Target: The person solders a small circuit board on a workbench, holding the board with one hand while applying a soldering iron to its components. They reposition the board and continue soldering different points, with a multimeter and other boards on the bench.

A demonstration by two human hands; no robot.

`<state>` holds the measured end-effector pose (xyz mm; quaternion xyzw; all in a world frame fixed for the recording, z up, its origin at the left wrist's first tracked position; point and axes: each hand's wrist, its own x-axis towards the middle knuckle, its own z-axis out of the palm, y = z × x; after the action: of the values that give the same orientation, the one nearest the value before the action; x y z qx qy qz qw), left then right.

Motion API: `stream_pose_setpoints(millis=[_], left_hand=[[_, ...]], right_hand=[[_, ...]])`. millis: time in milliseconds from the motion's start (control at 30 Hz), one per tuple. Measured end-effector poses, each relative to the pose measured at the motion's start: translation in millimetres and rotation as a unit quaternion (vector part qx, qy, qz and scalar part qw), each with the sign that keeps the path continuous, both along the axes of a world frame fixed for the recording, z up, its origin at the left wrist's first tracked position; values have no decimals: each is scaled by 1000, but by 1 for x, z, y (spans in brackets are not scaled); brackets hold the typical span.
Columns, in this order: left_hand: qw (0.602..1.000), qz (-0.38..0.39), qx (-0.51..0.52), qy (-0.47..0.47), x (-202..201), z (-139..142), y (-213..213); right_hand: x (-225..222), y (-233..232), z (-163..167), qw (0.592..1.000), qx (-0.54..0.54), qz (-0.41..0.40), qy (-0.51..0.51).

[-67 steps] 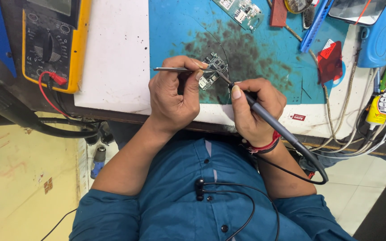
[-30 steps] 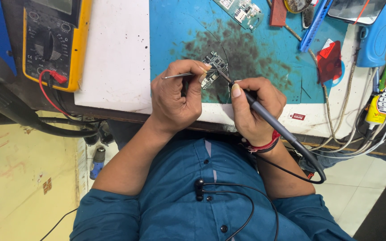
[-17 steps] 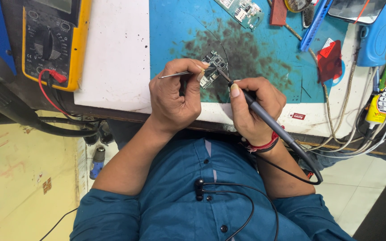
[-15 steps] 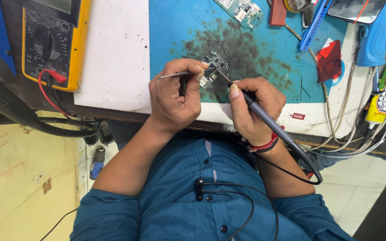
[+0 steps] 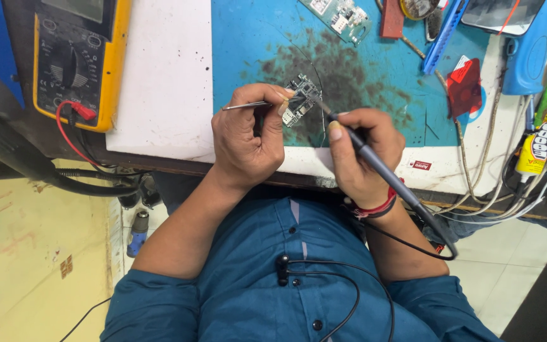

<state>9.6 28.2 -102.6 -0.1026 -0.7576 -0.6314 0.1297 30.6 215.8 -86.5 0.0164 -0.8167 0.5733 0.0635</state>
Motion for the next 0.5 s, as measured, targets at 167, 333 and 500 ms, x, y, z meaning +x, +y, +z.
stream_pose_setpoints(millis=[167, 333, 500], left_hand=[[1000, 7, 21, -16, 0, 0, -1], [999, 1, 32, -26, -1, -1, 0], [999, 6, 29, -35, 0, 0, 0]], right_hand=[[-5, 13, 2, 986, 123, 35, 107], [-12, 18, -7, 970, 132, 77, 188], [-11, 14, -11, 966, 149, 92, 190]])
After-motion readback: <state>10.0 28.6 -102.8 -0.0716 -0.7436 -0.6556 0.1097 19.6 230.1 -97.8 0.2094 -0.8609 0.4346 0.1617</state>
